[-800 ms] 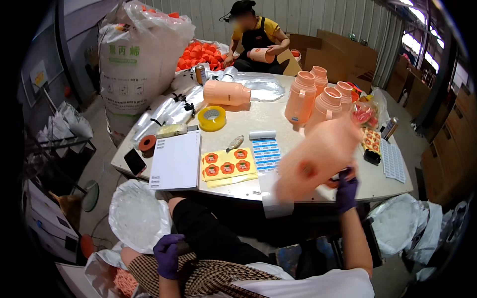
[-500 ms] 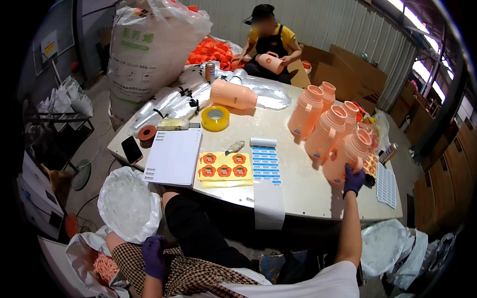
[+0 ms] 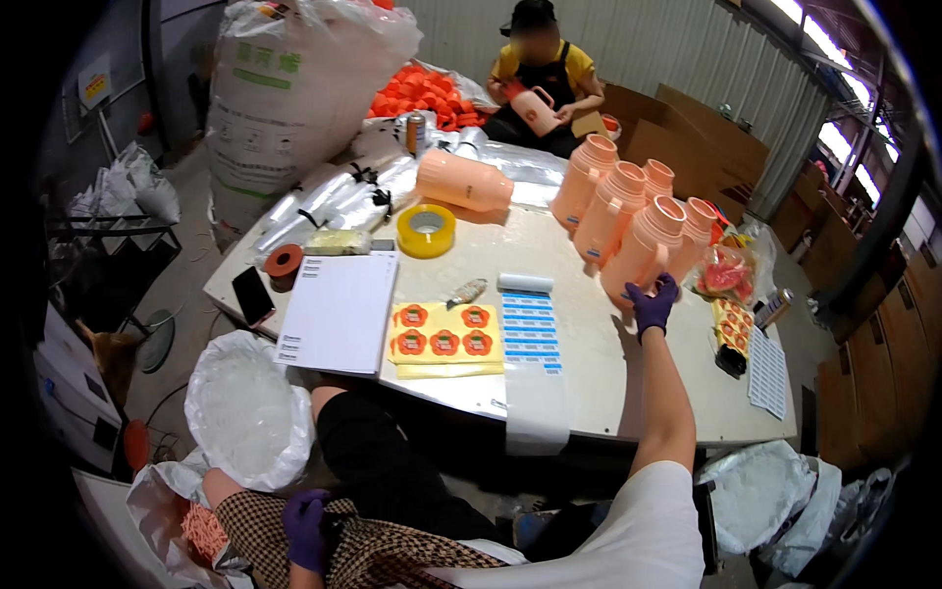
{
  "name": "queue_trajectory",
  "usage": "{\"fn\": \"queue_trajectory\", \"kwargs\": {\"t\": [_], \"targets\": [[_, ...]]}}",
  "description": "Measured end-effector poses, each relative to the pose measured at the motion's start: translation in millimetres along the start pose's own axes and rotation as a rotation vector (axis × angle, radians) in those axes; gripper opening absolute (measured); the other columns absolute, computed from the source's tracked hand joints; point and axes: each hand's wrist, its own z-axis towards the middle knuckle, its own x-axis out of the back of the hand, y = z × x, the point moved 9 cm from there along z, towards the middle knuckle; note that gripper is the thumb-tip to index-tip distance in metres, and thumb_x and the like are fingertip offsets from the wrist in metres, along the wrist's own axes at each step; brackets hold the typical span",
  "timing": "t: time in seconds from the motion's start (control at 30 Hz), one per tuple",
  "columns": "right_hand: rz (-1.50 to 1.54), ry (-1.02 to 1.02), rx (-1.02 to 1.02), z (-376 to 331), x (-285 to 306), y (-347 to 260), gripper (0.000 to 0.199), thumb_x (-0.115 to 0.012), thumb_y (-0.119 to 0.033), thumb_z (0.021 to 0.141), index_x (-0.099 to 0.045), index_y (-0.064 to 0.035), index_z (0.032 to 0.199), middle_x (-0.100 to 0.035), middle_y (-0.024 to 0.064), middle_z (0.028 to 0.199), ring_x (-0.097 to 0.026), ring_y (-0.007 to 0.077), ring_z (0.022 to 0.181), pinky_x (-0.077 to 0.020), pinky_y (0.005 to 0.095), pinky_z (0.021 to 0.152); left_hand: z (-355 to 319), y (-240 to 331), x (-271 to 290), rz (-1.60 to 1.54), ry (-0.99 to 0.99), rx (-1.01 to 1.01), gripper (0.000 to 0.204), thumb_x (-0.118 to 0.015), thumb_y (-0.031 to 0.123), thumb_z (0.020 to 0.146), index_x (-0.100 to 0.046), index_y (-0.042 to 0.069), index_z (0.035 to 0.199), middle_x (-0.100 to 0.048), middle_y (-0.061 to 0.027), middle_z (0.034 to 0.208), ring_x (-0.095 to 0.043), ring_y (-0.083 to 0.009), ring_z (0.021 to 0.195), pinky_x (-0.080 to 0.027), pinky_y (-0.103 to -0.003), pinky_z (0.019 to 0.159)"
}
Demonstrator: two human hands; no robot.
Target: The person applies circular stickers to orange plastic bottles by hand, inserts white plastic rings into the bottle necks, and sets the finished bottles onto a cardboard surface. They pick each bottle from a container or pile and process them individually on their lap and the workbench.
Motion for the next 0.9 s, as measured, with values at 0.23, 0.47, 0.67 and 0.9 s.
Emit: {"fn": "queue_trajectory", "kwargs": {"t": [0.23, 0.47, 0.67, 0.9], "targets": [[-0.143, -0.252, -0.098, -14.0, -2.4, 17.8, 0.123, -0.097, -0.017, 0.065, -0.021, -0.0074, 0.162, -0.051, 0.0133, 0.145, -0.059, 0.0258, 0.121, -0.0549, 0.0399, 0.094, 5.5, -23.4, -7.2, 0.052, -0.100, 0.007, 0.017, -0.064, 0.010, 0.092, -0.071, -0.002, 0.102, -0.073, -0.0114, 0.100, -0.068, -0.0194, 0.092, -0.054, -0.033, 0.085], [-0.428, -0.286, -0.367, -8.3, 1.3, 42.3, 0.088, -0.091, -0.026, 0.071, -0.049, -0.0071, 0.145, -0.068, 0.0158, 0.125, -0.067, 0.0329, 0.115, -0.0545, 0.0416, 0.096, 8.4, -37.6, -36.4, 0.194, -0.216, -0.015, 0.014, -0.068, 0.006, 0.091, -0.071, 0.001, 0.104, -0.072, -0.0095, 0.101, -0.066, -0.0147, 0.085, -0.054, -0.030, 0.078], [-0.810, -0.425, -0.108, -54.3, -12.1, -9.1, 0.044, -0.071, -0.027, 0.084, -0.066, -0.0103, 0.124, -0.067, 0.0252, 0.119, -0.067, 0.0383, 0.111, -0.0553, 0.0452, 0.092, 5.8, -49.8, -36.3, 0.169, -0.212, 0.009, 0.013, -0.068, 0.005, 0.092, -0.071, 0.002, 0.104, -0.069, -0.0059, 0.097, -0.063, -0.0111, 0.078, -0.052, -0.028, 0.070], [-0.799, -0.669, 0.014, -75.4, -115.7, -55.4, 0.071, -0.053, -0.032, 0.094, -0.033, -0.0157, 0.160, -0.069, 0.0258, 0.117, -0.068, 0.0430, 0.107, -0.0535, 0.0522, 0.092, 14.4, -38.4, -44.0, 0.412, -0.238, -0.172, 0.015, -0.067, 0.009, 0.093, -0.070, 0.000, 0.103, -0.067, -0.0030, 0.083, -0.059, -0.0103, 0.070, -0.049, -0.027, 0.065]]}}
